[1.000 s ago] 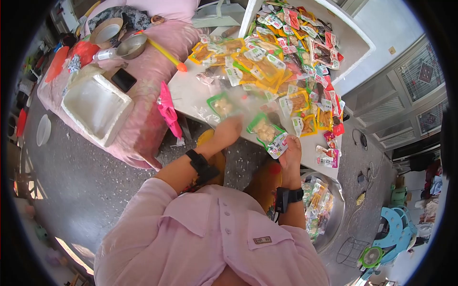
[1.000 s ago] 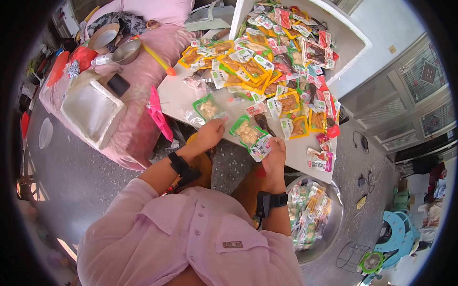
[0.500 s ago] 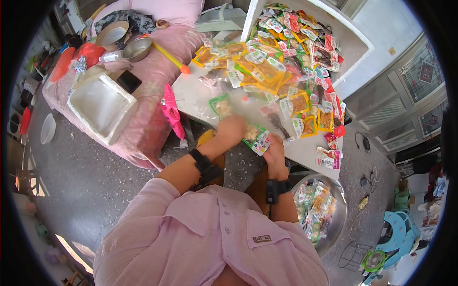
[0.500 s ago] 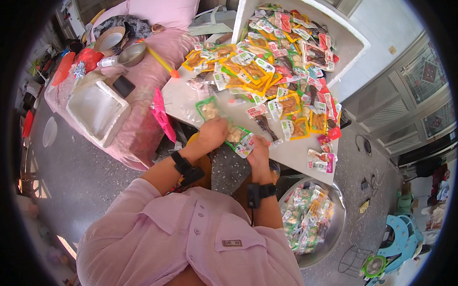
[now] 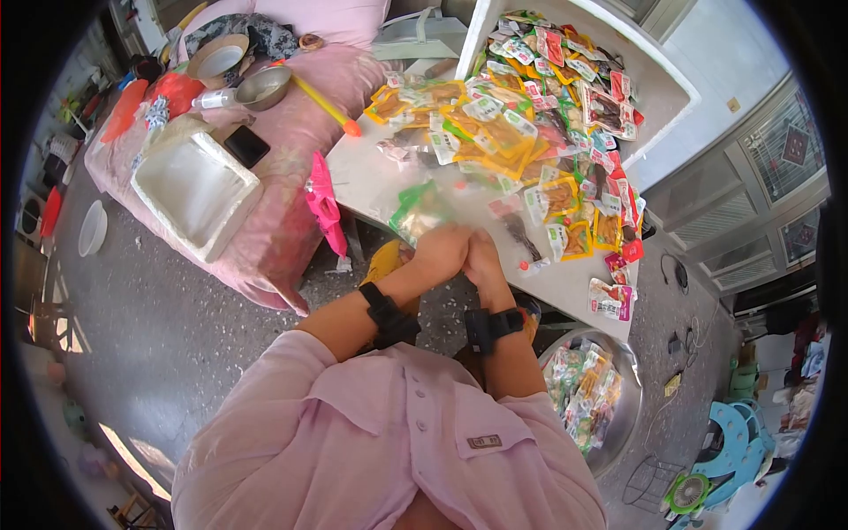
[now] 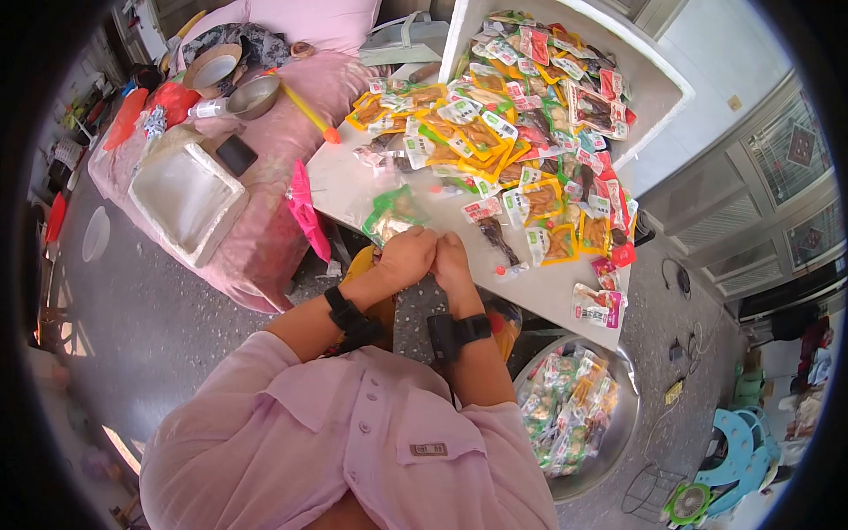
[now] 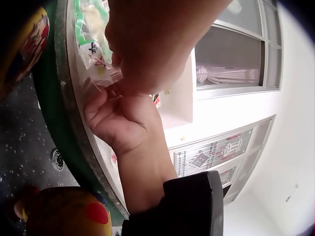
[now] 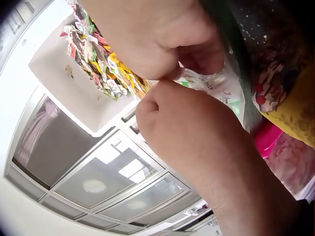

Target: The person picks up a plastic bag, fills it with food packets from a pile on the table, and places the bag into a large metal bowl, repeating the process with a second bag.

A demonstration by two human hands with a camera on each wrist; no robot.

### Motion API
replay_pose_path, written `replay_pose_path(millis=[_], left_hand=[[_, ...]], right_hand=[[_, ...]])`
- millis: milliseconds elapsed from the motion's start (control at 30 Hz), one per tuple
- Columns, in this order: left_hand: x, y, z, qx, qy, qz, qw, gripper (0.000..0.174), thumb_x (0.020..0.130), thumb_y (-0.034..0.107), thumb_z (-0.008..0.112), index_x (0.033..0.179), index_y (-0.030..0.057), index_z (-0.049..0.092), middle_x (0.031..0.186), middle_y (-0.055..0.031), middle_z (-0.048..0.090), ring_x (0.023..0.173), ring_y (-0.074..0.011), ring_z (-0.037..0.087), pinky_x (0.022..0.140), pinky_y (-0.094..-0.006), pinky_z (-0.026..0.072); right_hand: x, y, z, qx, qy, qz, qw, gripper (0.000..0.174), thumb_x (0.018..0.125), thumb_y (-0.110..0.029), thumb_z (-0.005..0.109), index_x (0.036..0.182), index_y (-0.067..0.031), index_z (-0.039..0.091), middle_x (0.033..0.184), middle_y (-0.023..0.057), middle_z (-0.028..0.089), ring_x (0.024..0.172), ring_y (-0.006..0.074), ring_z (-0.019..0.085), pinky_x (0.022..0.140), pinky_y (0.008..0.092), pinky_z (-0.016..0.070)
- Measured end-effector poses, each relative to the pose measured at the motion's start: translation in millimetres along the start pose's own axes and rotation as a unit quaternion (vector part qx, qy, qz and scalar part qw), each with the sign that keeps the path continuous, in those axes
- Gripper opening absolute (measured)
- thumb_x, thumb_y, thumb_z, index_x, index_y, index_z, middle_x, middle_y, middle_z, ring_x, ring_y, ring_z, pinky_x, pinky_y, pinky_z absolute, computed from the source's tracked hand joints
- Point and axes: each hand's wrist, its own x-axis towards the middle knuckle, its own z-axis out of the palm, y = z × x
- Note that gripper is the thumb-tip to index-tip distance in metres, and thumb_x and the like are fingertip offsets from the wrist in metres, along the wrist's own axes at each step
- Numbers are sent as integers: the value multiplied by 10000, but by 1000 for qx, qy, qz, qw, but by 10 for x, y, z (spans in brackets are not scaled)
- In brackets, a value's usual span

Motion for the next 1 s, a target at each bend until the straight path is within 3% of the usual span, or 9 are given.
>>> replay_pose_path(millis=[100, 200, 300, 600, 700, 800, 1000], left_hand=[[-34, -8, -36, -17, -17, -7, 1000, 100, 734, 133, 453, 746, 51, 510, 677, -142, 511, 650, -323, 526, 556, -408, 426], [-60, -20, -27, -23, -7, -8, 1000, 100, 730, 124, 451, 764, 61, 520, 681, -140, 514, 654, -328, 524, 563, -414, 420], [-23, -52, -84, -20, 19, 0, 1000, 73, 736, 121, 466, 733, 56, 499, 678, -136, 511, 638, -327, 525, 544, -406, 431], [-20, -116, -45, -59, 39, -4, 998, 81, 743, 129, 477, 750, 53, 504, 725, -143, 514, 654, -321, 530, 556, -396, 442], [-32, -236, 80, -53, 27, 13, 998, 72, 735, 121, 486, 739, 51, 501, 718, -140, 508, 645, -317, 529, 555, -393, 445], [-54, -332, 187, 2, 31, 59, 998, 55, 706, 105, 503, 715, 51, 497, 711, -130, 505, 635, -310, 530, 553, -388, 445], [-21, -430, 264, 72, 56, 102, 991, 54, 643, 86, 529, 666, 56, 490, 717, -112, 494, 652, -289, 527, 559, -380, 445]], right_hand=[[-75, -183, -38, -225, -40, 89, 970, 196, 838, -103, 366, 956, 22, 459, 919, 136, 519, 823, 214, 542, 652, 332, 481], [56, -38, -84, -96, -85, 58, 990, 210, 840, -102, 370, 986, 27, 449, 952, 152, 510, 835, 229, 539, 678, 336, 482], [145, 12, 67, 52, -63, 45, 996, 100, 785, -18, 390, 832, -11, 479, 776, 106, 537, 640, 204, 562, 480, 280, 480], [169, -87, -21, 3, -96, 27, 995, 166, 814, -29, 370, 956, 7, 450, 945, 140, 508, 838, 227, 530, 720, 347, 464], [38, -190, -155, -2, -80, 55, 995, 145, 814, -72, 430, 945, -16, 451, 903, 115, 521, 783, 210, 543, 664, 328, 461], [-106, -346, -300, -42, -29, 31, 998, 170, 804, -108, 469, 956, -31, 470, 880, 89, 534, 743, 176, 556, 623, 290, 460], [-162, -620, -720, -52, 77, -14, 996, 169, 817, -134, 477, 964, -52, 462, 859, 82, 543, 741, 185, 552, 606, 287, 437]])
